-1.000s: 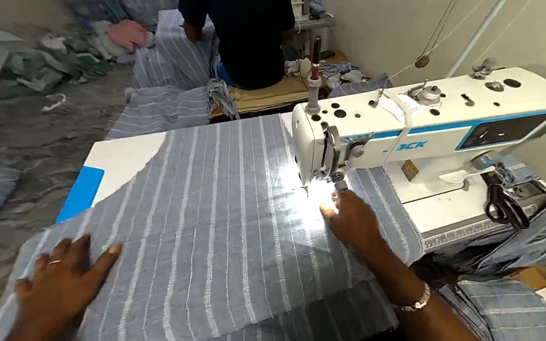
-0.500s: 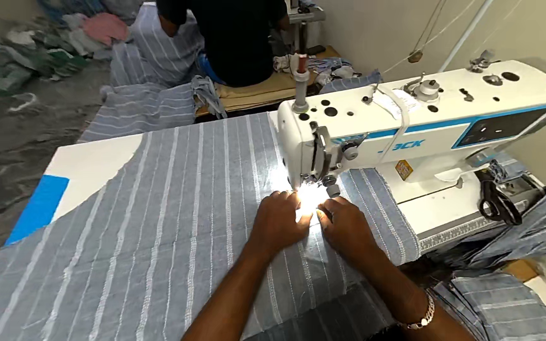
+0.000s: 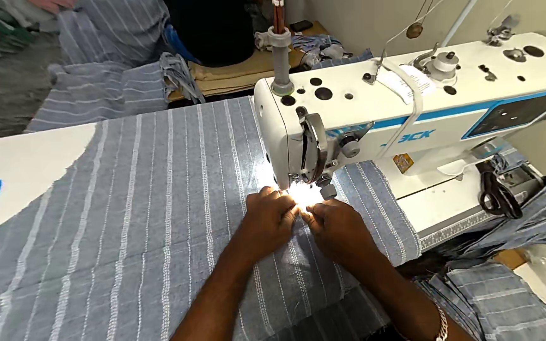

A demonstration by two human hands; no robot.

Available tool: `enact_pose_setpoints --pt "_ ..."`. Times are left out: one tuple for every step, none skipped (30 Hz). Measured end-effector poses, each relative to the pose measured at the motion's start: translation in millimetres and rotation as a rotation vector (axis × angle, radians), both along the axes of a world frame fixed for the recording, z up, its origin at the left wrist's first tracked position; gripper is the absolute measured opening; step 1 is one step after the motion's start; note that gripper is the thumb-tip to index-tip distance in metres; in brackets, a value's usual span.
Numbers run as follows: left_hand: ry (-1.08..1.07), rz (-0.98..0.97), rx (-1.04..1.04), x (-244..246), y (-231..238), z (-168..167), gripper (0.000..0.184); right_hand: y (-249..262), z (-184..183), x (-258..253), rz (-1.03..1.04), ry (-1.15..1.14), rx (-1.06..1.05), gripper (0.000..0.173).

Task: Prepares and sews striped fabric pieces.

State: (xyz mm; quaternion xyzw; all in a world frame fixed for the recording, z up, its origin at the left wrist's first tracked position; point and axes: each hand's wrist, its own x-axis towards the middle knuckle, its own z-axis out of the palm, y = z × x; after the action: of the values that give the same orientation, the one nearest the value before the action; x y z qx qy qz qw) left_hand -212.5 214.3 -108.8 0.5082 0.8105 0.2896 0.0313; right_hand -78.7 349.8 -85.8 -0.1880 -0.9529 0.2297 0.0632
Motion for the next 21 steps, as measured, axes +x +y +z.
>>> enact_pose_setpoints --pt "-0.029 0.003 0.01 -2.0 -1.0 1.3 0.028 -0.9 1.0 -0.5 0.014 0.002 -0.02 0.028" --pt "-0.047 0.004 0.021 -3.6 -1.7 1.9 0.028 -1.8 1.1 -0.7 0.026 0.018 -0.048 0.027" --pt "-0.057 0.0 0.035 -4.4 -1.9 1.7 0.028 -2.9 0.5 -0.8 0.036 0.048 -0.088 0.026" --pt "-0.065 -0.003 0.049 -4.7 -2.3 1.3 0.029 -4.4 -0.3 -1.1 0.042 0.079 -0.138 0.025" --pt "-0.074 -0.004 0.055 -5.1 -2.8 0.8 0.03 -6.0 -0.8 -1.7 0.043 0.108 -0.198 0.024" --pt "-0.079 -0.003 0.053 -5.6 -3.4 0.4 0.032 -7.5 -0.7 -2.3 0.039 0.132 -0.263 0.023" --pt "-0.076 -0.007 0.049 -6.3 -4.0 -0.1 0.034 -8.7 -0.4 -2.5 0.032 0.153 -0.334 0.023" --pt "-0.068 -0.013 0.049 -6.6 -4.4 -0.3 0.037 -9.7 -0.3 -2.4 0.021 0.164 -0.407 0.022" --pt "-0.057 -0.017 0.058 -6.4 -4.2 -0.9 0.037 -10.5 0.0 -1.9 0.007 0.161 -0.479 0.022" --pt "-0.049 -0.018 0.065 -6.0 -3.8 -1.3 0.036 -10.1 -0.2 -1.1 -0.001 0.15 -0.521 0.022" --pt "-0.041 -0.015 0.069 -5.6 -3.2 -1.7 0.034 -8.8 -0.3 0.0 -0.007 0.132 -0.528 0.022" --pt "-0.039 -0.006 0.067 -5.2 -2.4 -2.0 0.032 -7.4 0.0 1.7 -0.017 0.105 -0.488 0.022" --pt "-0.034 0.009 0.06 -4.4 -1.5 -2.5 0.03 -6.1 1.7 4.4 -0.031 0.068 -0.405 0.022" --pt "-0.029 0.029 0.043 -3.5 -0.2 -3.0 0.029 -5.3 5.6 8.1 -0.051 0.015 -0.312 0.023" --pt "-0.026 0.056 0.013 -3.0 1.4 -3.3 0.029 -5.0 9.2 12.3 -0.07 -0.026 -0.254 0.025" --pt "-0.018 0.084 -0.025 -3.1 3.1 -3.9 0.028 -5.1 11.4 16.7 -0.084 -0.06 -0.26 0.028" --pt "0.001 0.1 -0.057 -2.3 4.7 -3.9 0.028 -4.9 10.4 21.3 -0.086 -0.08 -0.303 0.031" --pt "0.032 0.11 -0.08 -0.6 6.3 -3.5 0.028 -4.9 7.6 25.9 -0.082 -0.088 -0.37 0.032" --pt "0.064 0.112 -0.097 1.4 7.6 -3.1 0.028 -5.7 4.4 29.5 -0.083 -0.078 -0.436 0.031" --pt "0.093 0.117 -0.103 2.3 9.0 -4.0 0.027 -6.9 1.2 32.4 -0.089 -0.055 -0.491 0.03" --pt "0.114 0.125 -0.103 3.2 9.8 -4.7 0.027 -7.6 -1.9 34.1 -0.095 -0.037 -0.541 0.028"
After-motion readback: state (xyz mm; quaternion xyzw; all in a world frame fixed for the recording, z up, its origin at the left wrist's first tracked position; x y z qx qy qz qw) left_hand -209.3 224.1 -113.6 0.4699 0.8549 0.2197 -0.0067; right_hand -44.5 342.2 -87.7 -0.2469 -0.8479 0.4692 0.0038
